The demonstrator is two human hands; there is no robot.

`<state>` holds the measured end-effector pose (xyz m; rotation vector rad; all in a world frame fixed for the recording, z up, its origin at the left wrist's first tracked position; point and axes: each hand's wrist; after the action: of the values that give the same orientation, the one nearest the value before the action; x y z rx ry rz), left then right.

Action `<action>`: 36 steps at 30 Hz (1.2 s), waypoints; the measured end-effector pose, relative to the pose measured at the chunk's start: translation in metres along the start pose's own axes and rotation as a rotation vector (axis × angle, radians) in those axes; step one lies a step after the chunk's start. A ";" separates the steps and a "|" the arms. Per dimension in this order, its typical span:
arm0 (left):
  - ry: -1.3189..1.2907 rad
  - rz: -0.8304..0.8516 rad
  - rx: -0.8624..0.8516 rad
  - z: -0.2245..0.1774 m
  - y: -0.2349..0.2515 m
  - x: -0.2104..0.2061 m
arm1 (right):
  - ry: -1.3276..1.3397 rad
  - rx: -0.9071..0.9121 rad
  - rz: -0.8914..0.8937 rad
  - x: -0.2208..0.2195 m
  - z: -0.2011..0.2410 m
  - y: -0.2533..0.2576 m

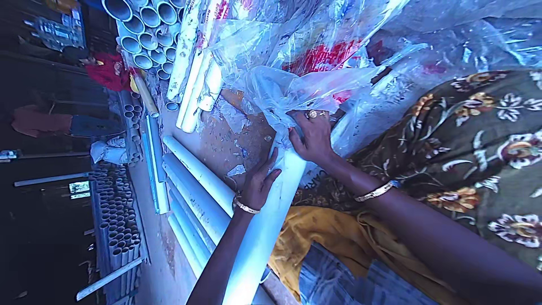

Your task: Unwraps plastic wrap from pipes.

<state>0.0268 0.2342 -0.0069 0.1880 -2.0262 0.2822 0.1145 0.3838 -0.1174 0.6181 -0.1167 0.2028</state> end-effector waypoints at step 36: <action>0.116 -0.284 -0.398 0.099 0.178 -0.039 | -0.040 -0.003 -0.014 -0.004 -0.008 -0.006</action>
<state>-0.0857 0.3777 -0.1060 0.2010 -1.8688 -0.2811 0.1126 0.3832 -0.1275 0.6202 -0.1509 0.1765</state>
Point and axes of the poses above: each hand's wrist, its own y-axis towards the middle knuckle, its own x-axis out of the back of the hand, z = x × y, and after that the axes turned 2 degrees about y, right-handed
